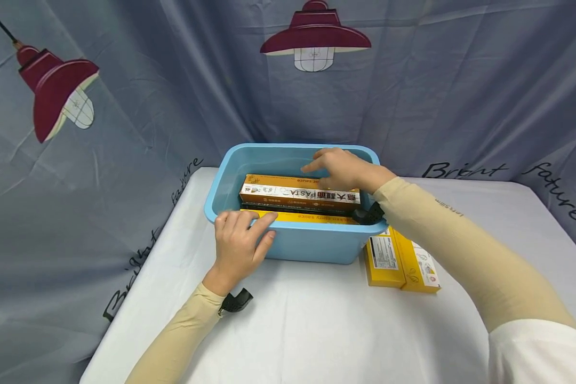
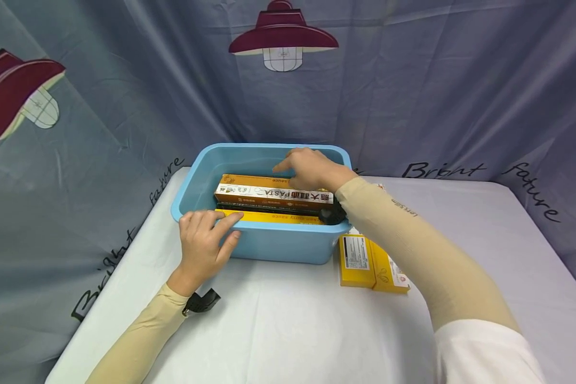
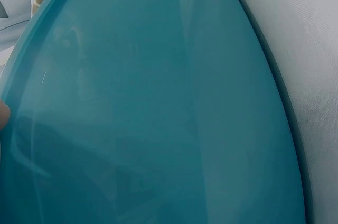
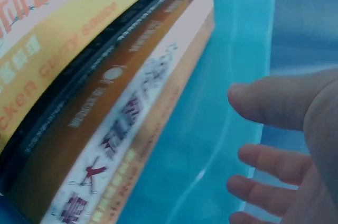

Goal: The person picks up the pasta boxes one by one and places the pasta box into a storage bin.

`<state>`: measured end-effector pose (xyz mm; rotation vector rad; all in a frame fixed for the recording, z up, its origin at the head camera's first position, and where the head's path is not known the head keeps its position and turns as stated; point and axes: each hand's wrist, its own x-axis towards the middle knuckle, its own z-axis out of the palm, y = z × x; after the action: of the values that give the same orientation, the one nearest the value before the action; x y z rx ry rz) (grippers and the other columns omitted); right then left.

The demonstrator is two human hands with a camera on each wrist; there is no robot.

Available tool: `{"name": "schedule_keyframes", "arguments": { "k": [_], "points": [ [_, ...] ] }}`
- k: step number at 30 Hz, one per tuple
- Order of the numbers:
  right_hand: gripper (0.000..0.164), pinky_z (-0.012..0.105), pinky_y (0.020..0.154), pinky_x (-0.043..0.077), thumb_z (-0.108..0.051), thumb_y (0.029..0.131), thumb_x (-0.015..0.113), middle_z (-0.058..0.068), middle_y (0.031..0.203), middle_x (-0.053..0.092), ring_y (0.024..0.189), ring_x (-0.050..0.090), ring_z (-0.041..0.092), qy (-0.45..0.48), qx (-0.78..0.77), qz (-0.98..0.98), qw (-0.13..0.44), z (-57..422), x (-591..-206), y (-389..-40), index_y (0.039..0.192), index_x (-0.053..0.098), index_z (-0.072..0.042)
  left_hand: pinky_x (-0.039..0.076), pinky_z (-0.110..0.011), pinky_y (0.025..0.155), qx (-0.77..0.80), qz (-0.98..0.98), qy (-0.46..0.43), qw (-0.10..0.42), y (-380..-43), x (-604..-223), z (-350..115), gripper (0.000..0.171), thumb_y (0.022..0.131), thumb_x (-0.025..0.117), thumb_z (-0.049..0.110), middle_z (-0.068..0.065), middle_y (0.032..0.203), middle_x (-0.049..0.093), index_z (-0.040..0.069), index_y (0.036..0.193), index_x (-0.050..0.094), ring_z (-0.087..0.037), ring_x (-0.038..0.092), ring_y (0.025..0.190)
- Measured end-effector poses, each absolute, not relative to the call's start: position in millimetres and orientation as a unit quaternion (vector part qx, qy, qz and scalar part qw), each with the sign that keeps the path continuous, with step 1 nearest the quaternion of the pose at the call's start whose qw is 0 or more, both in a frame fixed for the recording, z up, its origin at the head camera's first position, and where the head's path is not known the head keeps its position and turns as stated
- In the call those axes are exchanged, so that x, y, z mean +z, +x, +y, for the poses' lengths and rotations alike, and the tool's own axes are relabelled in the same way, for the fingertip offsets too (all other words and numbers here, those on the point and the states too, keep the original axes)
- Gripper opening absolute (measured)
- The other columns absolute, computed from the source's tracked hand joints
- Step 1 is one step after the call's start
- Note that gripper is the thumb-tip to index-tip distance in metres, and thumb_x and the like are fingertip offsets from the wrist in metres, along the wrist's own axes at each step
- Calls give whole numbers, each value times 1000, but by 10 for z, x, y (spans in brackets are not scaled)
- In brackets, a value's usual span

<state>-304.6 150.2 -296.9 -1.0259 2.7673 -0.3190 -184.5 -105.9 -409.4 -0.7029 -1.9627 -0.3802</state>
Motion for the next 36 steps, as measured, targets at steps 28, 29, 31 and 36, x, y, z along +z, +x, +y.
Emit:
{"name": "schedule_keyframes", "arguments": {
  "k": [28,29,31,36],
  "points": [
    [71,73,102,41,-29,100,64,34,155,35,136,41,54,-184,-141,972,29,2833,-3055,-2502,160,32,-8,36,-48,82,-164,-805,-287,493,-1820,-4136,-1034,36,107,46,39,-10,87,62,18,113,75,-30,53,81],
    [72,73,101,41,-29,100,64,35,156,33,136,41,55,-175,-139,974,32,2878,-3108,-2487,160,30,-7,36,-48,82,-164,-805,-287,493,-1819,-4135,-1034,36,107,46,39,-10,87,62,18,113,75,-30,53,81],
    [74,73,99,43,-30,100,63,37,155,31,134,42,57,-158,-141,976,40,2955,-3220,-2456,160,28,-5,36,-48,82,-163,-805,-287,493,-1818,-4134,-1033,37,107,46,39,-10,87,62,18,113,75,-29,53,80],
    [76,76,101,39,-32,99,64,41,153,30,136,36,62,-133,-136,980,55,3078,-3519,-2358,159,28,-2,36,-48,82,-165,-804,-285,495,-1819,-4140,-1023,37,107,45,40,-9,87,62,18,113,75,-29,53,80]
  ]
}}
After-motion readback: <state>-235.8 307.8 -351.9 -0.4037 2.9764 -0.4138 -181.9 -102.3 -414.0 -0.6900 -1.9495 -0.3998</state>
